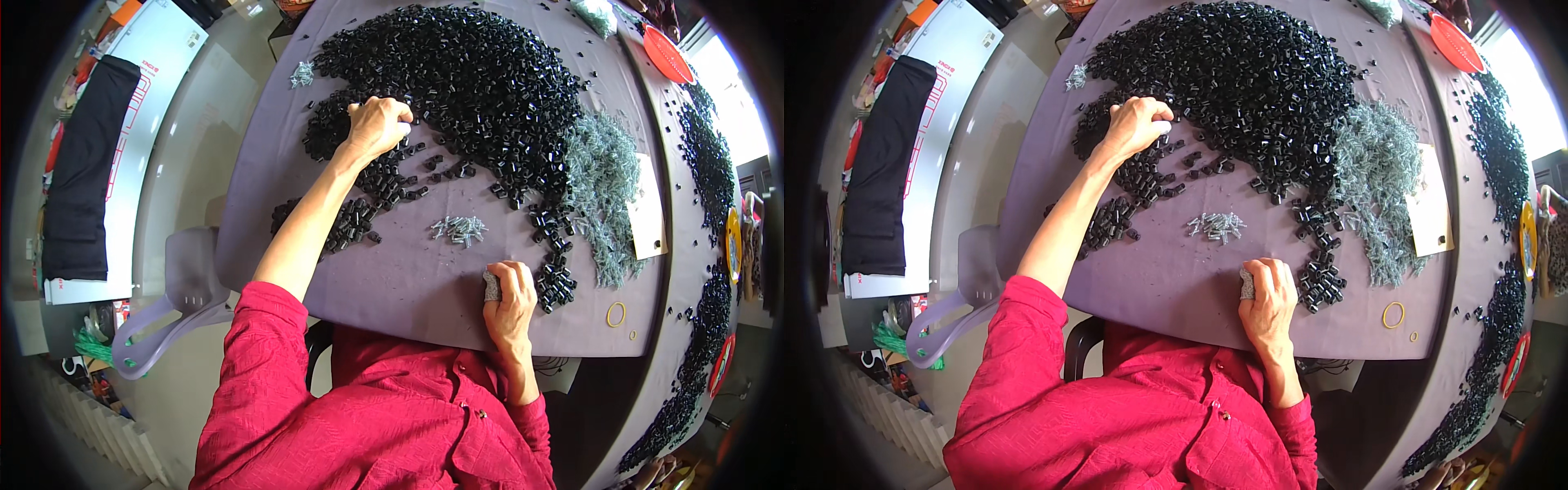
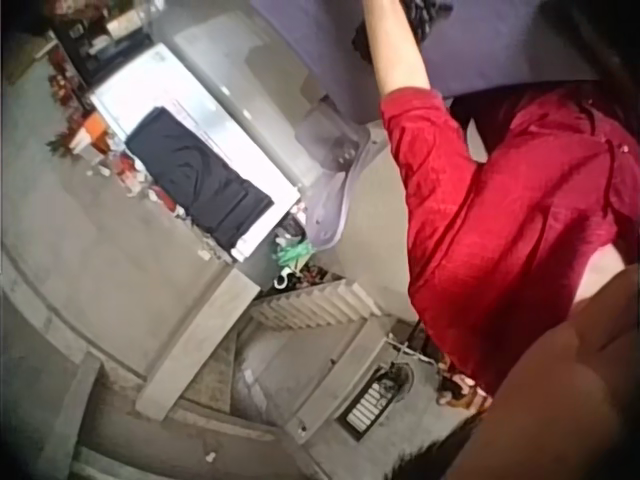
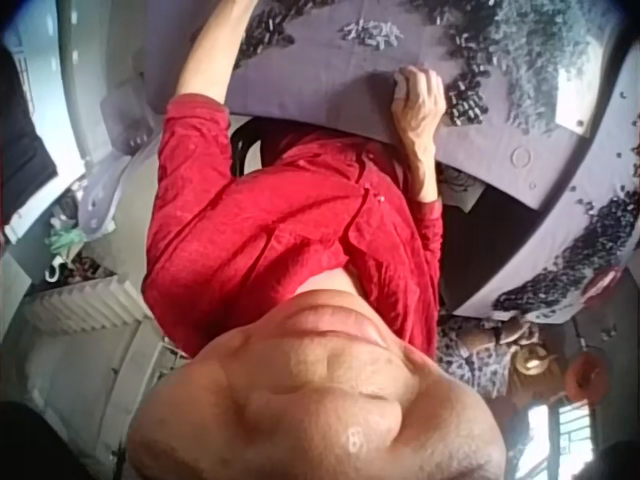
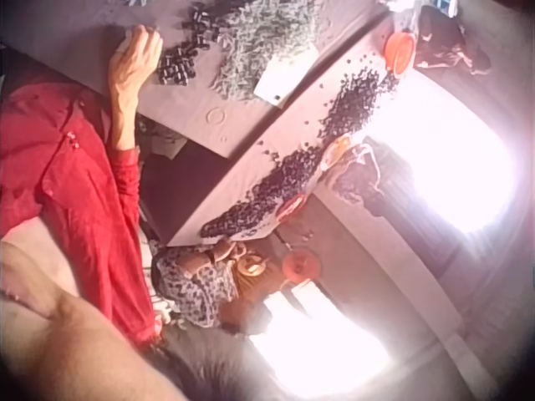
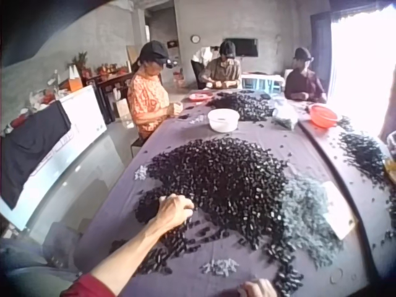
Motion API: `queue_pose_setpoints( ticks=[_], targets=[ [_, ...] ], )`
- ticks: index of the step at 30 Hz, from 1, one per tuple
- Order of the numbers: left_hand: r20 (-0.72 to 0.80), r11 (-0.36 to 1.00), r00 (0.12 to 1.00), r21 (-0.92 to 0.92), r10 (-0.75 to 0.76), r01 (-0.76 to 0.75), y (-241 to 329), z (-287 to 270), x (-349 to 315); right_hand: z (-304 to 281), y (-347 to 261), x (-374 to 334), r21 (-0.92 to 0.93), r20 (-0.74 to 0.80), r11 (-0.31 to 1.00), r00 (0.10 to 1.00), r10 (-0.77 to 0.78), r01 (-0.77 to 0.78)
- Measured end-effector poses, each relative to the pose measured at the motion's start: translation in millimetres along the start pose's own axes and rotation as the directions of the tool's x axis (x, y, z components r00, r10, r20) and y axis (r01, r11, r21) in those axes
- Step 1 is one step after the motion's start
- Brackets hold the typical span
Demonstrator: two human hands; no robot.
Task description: Manually inserting small metal pins into plastic component housings at a workbench.
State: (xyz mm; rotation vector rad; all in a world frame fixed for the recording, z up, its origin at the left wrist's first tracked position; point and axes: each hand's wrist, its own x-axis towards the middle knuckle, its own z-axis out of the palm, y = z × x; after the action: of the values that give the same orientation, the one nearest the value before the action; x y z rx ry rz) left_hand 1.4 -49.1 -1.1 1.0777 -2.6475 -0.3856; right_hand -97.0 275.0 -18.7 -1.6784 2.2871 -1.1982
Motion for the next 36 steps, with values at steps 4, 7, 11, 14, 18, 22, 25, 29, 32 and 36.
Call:
queue_pose_setpoints(
  ticks=[4, 7, 11, 14, 18, 22, 25, 29, 32, 36],
  targets=[
    [0.004, 0.995, 0.999, -0.087, 0.046, -0.045, 2.6, 1.0, 2.3, -2.0, -0.4, 1.0, 0.015, 0.016, 1.000, 1.000, 0.012, -0.012],
    [-0.065, 0.980, 0.997, -0.195, 0.032, -0.044, 15.2, -2.1, 6.0, -0.5, -0.5, -0.9, 0.009, 0.018, 1.000, 1.000, 0.017, -0.017],
    [-0.130, 0.961, 0.972, -0.175, 0.193, -0.214, 42.5, 10.7, 16.8, -0.5, -0.7, -1.6, 0.012, 0.011, 1.000, 1.000, 0.014, -0.014],
    [-0.074, 0.987, 0.984, -0.008, 0.161, -0.162, 50.2, 21.2, 15.1, -1.0, 0.6, -1.5, 0.024, 0.012, 1.000, 1.000, 0.015, -0.015],
    [-0.019, 0.992, 0.992, -0.010, 0.122, -0.122, 34.9, 11.8, 0.9, 0.2, 2.2, -2.0, 0.024, 0.002, 1.000, 1.000, 0.005, -0.005],
    [-0.051, 0.989, 0.990, -0.058, 0.132, -0.135, 8.2, 2.6, -12.5, -1.6, 2.5, 0.3, 0.043, 0.007, 0.999, 1.000, 0.007, -0.007],
    [-0.002, 0.970, 1.000, -0.241, 0.026, -0.025, -5.0, -5.9, -20.2, -0.6, 2.2, -0.5, 0.030, 0.007, 1.000, 1.000, 0.005, -0.005],
    [-0.015, 0.837, 1.000, -0.547, 0.008, -0.015, -28.8, -5.0, -14.8, 0.2, 1.1, -1.0, 0.035, 0.004, 0.999, 1.000, 0.006, -0.006],
    [-0.023, 0.834, 0.998, -0.551, -0.053, 0.031, -29.7, -8.3, -14.4, 0.4, 0.5, -2.0, 0.023, 0.013, 1.000, 1.000, 0.015, -0.016],
    [-0.036, 0.856, 0.994, -0.513, -0.105, 0.072, -26.5, -11.5, -15.0, 0.3, -0.3, -0.9, 0.017, 0.003, 1.000, 1.000, 0.007, -0.007]
  ],
)
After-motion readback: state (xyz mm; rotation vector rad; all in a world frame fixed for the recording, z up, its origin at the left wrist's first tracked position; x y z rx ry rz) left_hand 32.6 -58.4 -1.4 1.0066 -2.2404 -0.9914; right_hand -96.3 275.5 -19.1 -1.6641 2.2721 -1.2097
